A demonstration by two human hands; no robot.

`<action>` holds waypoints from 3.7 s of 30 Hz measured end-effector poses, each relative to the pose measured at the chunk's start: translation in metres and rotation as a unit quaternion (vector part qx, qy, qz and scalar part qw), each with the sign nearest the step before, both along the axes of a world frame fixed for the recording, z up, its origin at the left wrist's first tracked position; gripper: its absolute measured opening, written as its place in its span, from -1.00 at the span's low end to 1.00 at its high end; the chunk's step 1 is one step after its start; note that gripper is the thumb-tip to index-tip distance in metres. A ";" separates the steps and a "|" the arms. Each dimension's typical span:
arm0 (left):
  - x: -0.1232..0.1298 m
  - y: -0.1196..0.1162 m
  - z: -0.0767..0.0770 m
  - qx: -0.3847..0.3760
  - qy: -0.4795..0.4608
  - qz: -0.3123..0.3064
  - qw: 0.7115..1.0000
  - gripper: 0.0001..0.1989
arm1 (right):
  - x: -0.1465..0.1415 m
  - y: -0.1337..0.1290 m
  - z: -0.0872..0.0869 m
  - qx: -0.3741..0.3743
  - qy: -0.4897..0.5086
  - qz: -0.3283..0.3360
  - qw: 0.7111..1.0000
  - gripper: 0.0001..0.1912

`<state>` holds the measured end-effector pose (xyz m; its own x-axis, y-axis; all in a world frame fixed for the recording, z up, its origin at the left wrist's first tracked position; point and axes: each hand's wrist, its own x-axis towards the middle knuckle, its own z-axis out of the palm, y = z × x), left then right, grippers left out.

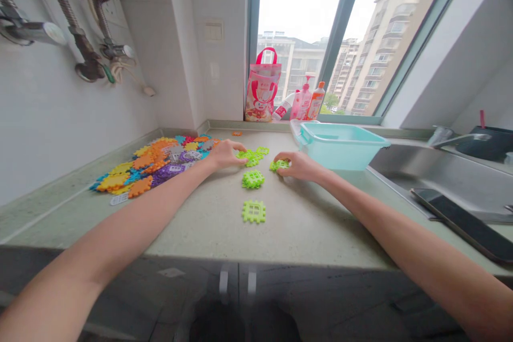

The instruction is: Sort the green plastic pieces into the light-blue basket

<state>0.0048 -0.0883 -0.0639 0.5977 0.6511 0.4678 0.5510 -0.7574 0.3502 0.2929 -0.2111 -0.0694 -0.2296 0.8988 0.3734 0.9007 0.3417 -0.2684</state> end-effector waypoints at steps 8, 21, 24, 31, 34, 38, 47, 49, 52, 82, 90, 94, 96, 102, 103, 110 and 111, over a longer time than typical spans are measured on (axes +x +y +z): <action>0.039 -0.017 0.004 -0.062 0.048 -0.155 0.985 -0.60 | 0.009 -0.005 0.013 0.094 0.068 -0.056 0.992 -0.64; 0.001 0.015 -0.007 0.049 0.126 -0.142 0.981 -0.61 | -0.026 0.009 -0.014 0.037 0.068 0.137 0.988 -0.62; 0.002 0.014 -0.009 0.049 0.114 -0.135 0.983 -0.64 | -0.023 0.008 -0.010 0.017 0.059 0.125 0.990 -0.64; 0.001 0.001 -0.007 0.035 0.068 -0.168 0.983 -0.72 | -0.001 -0.012 0.012 -0.072 0.031 0.126 0.989 -0.54; 0.003 -0.006 -0.005 0.026 0.065 -0.180 0.981 -0.76 | 0.001 -0.022 0.019 -0.086 0.040 0.125 0.988 -0.54; 0.003 -0.010 -0.003 0.024 0.057 -0.190 0.980 -0.74 | -0.001 -0.025 0.022 -0.092 0.027 0.123 0.988 -0.54; 0.002 0.003 -0.007 0.004 -0.037 -0.120 0.992 -0.49 | 0.009 -0.021 0.020 -0.101 0.035 0.085 0.991 -0.40; 0.000 0.007 -0.005 -0.001 -0.054 -0.110 0.992 -0.47 | 0.012 -0.020 0.019 -0.101 0.039 0.087 0.990 -0.46; -0.008 0.013 0.000 -0.028 -0.053 -0.091 0.994 -0.45 | 0.013 -0.018 0.019 -0.098 0.051 0.088 0.990 -0.52; -0.031 0.006 0.036 -0.226 -0.074 -0.087 0.967 -0.35 | -0.009 -0.015 0.015 -0.031 0.153 0.099 0.983 -0.54; -0.012 -0.006 0.027 -0.129 0.075 -0.042 0.988 -0.35 | -0.015 -0.010 0.005 -0.052 0.059 0.098 0.992 -0.63; -0.019 0.000 0.025 -0.155 0.137 -0.086 0.974 -0.33 | -0.017 -0.009 0.004 -0.034 0.032 0.082 0.996 -0.65; -0.020 0.002 0.025 -0.153 0.149 -0.114 0.970 -0.31 | -0.018 -0.006 0.002 -0.030 0.029 0.065 0.997 -0.65; -0.009 -0.006 0.027 -0.139 0.182 -0.122 0.966 -0.37 | -0.016 -0.002 0.000 0.003 0.077 0.033 0.997 -0.66; -0.008 -0.006 0.027 -0.140 0.180 -0.113 0.967 -0.37 | -0.013 -0.003 0.003 0.015 0.088 0.023 0.996 -0.66; -0.017 0.003 0.016 -0.071 0.125 -0.030 0.989 -0.36 | 0.015 -0.025 0.042 0.011 0.086 -0.019 0.996 -0.67; -0.019 0.004 0.015 -0.065 0.123 -0.021 0.990 -0.37 | 0.017 -0.027 0.044 0.003 0.073 -0.025 0.997 -0.67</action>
<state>-0.0138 -0.0845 -0.0491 0.7108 0.6684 0.2192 0.6009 -0.7389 0.3048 0.3096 -0.2381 -0.0250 -0.1270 0.9053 0.4054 0.8688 0.2988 -0.3950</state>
